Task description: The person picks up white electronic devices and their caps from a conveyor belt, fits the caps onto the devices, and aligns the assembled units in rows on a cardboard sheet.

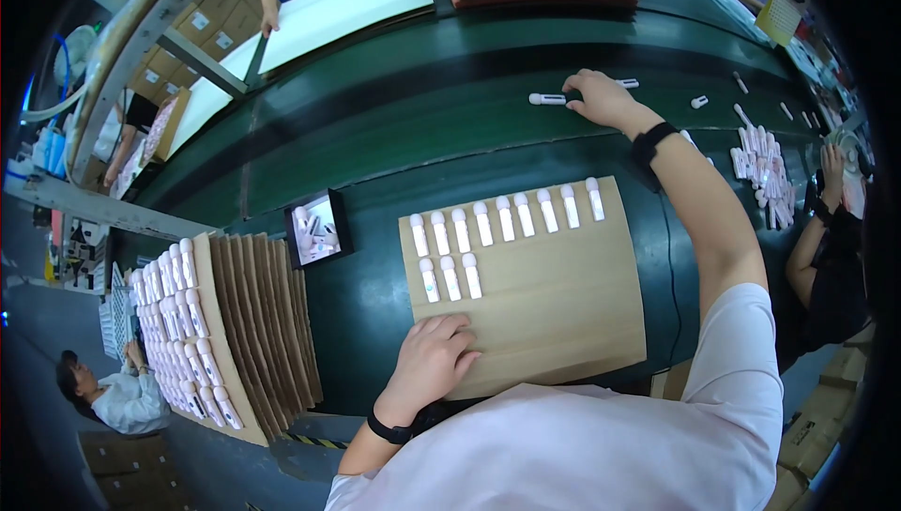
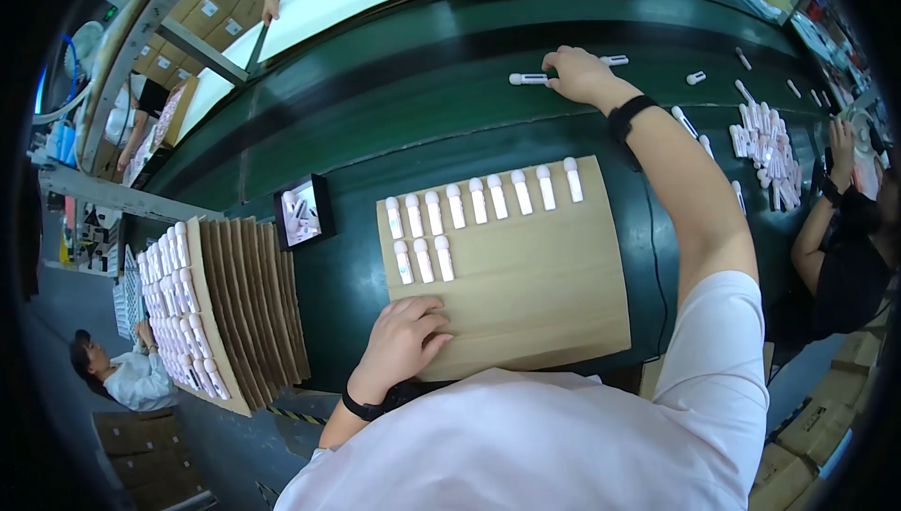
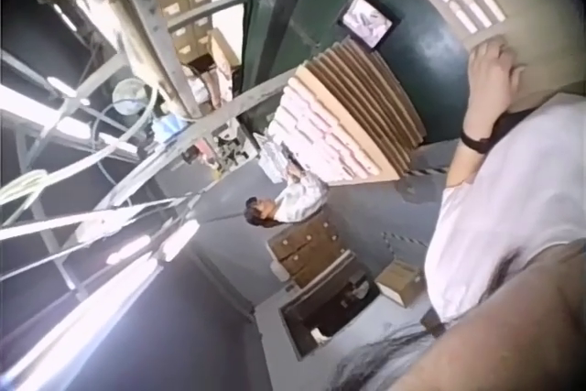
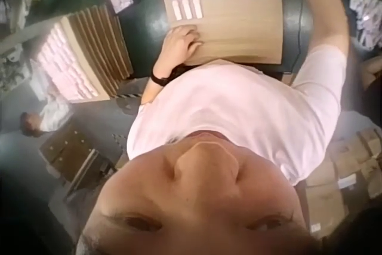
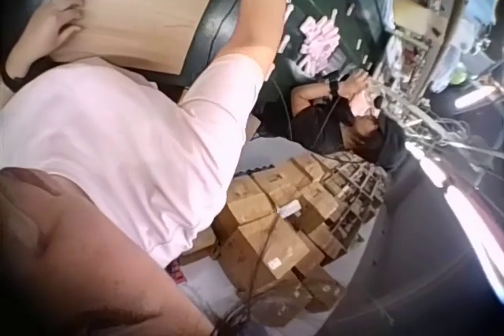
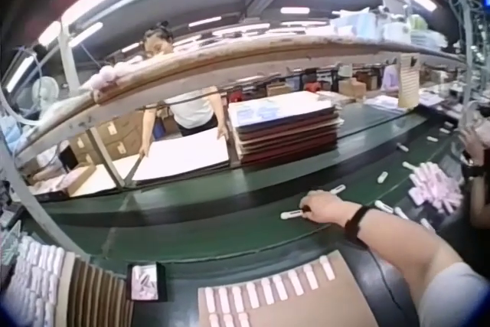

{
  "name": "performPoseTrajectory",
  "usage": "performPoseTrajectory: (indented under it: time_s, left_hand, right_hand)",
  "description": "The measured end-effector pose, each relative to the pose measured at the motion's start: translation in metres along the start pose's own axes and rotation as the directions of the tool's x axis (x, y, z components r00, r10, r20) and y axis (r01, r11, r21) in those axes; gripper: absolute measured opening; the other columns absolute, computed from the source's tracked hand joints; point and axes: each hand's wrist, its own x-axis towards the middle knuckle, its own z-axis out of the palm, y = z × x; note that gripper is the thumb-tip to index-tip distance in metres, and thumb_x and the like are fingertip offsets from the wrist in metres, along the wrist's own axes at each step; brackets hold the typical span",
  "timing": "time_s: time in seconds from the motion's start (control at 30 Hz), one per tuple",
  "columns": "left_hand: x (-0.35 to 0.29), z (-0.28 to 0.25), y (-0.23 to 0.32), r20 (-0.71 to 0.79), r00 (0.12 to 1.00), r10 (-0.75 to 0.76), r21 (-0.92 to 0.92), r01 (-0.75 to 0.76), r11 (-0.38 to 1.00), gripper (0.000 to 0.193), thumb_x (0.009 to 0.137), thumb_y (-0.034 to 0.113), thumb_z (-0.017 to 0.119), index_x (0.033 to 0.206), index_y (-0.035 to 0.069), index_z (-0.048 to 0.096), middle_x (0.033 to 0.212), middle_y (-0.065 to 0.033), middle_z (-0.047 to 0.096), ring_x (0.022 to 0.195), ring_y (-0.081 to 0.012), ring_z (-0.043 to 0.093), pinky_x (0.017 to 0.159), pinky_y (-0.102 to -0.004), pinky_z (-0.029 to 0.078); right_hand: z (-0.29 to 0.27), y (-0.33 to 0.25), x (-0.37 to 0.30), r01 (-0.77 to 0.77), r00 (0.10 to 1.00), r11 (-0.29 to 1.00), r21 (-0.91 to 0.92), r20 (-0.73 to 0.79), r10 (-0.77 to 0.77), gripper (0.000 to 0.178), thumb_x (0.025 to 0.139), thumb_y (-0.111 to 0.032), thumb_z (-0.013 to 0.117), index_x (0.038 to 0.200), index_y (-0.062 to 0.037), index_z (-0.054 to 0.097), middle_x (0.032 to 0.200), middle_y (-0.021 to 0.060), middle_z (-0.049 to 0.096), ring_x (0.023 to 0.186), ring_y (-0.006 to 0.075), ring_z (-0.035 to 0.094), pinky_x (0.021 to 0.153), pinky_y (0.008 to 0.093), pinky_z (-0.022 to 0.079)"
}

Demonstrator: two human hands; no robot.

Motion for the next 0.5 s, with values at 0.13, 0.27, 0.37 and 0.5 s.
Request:
performPoseTrajectory:
  time_s: [0.13, 0.27, 0.37, 0.5]
  left_hand:
    - [-0.003, 0.002, 0.002, 0.002, 1.0, -0.001, 0.003, 0.001, 1.0, 0.017, 0.078, 0.017, 0.076, 0.091, 0.007, 0.072, 0.115, -0.0074, 0.064, 0.109, -0.0279, 0.059, 0.093, -0.0402, 0.046]
    - [-0.002, 0.001, 0.005, 0.0, 1.0, 0.009, -0.001, -0.009, 1.0, 0.018, 0.079, 0.019, 0.076, 0.092, 0.007, 0.072, 0.114, -0.0082, 0.065, 0.109, -0.0284, 0.059, 0.094, -0.0403, 0.046]
    - [-0.002, -0.002, 0.004, 0.006, 1.0, 0.01, -0.021, -0.01, 1.0, 0.019, 0.08, 0.019, 0.076, 0.094, 0.006, 0.072, 0.113, -0.0089, 0.066, 0.108, -0.0291, 0.06, 0.094, -0.0407, 0.046]
    - [0.0, -0.016, 0.004, -0.032, 0.999, 0.026, -0.079, -0.029, 0.996, 0.023, 0.08, 0.017, 0.075, 0.099, 0.006, 0.07, 0.111, -0.0101, 0.067, 0.105, -0.0305, 0.062, 0.093, -0.0414, 0.047]
  right_hand:
    - [0.027, 0.009, 0.027, 0.067, 0.997, 0.998, 0.008, -0.032, -0.067, 0.024, 0.086, -0.021, 0.071, 0.106, -0.0084, 0.07, 0.105, 0.0144, 0.068, 0.105, 0.033, 0.063, 0.094, 0.0438, 0.05]
    - [0.03, 0.007, 0.034, 0.001, 0.995, 0.997, 0.083, 0.095, -0.009, 0.023, 0.086, -0.02, 0.07, 0.104, -0.0066, 0.07, 0.102, 0.0158, 0.069, 0.1, 0.033, 0.065, 0.09, 0.0426, 0.051]
    - [0.015, -0.009, 0.022, -0.044, 0.997, 0.968, 0.249, 0.076, 0.026, 0.022, 0.087, -0.018, 0.069, 0.104, -0.0052, 0.07, 0.098, 0.0159, 0.069, 0.095, 0.0325, 0.066, 0.085, 0.0408, 0.052]
    - [-0.014, -0.043, -0.036, 0.165, 0.985, 0.858, 0.486, -0.127, -0.117, 0.022, 0.088, -0.009, 0.066, 0.109, -0.0023, 0.068, 0.09, 0.0108, 0.067, 0.079, 0.0201, 0.064, 0.075, 0.03, 0.052]
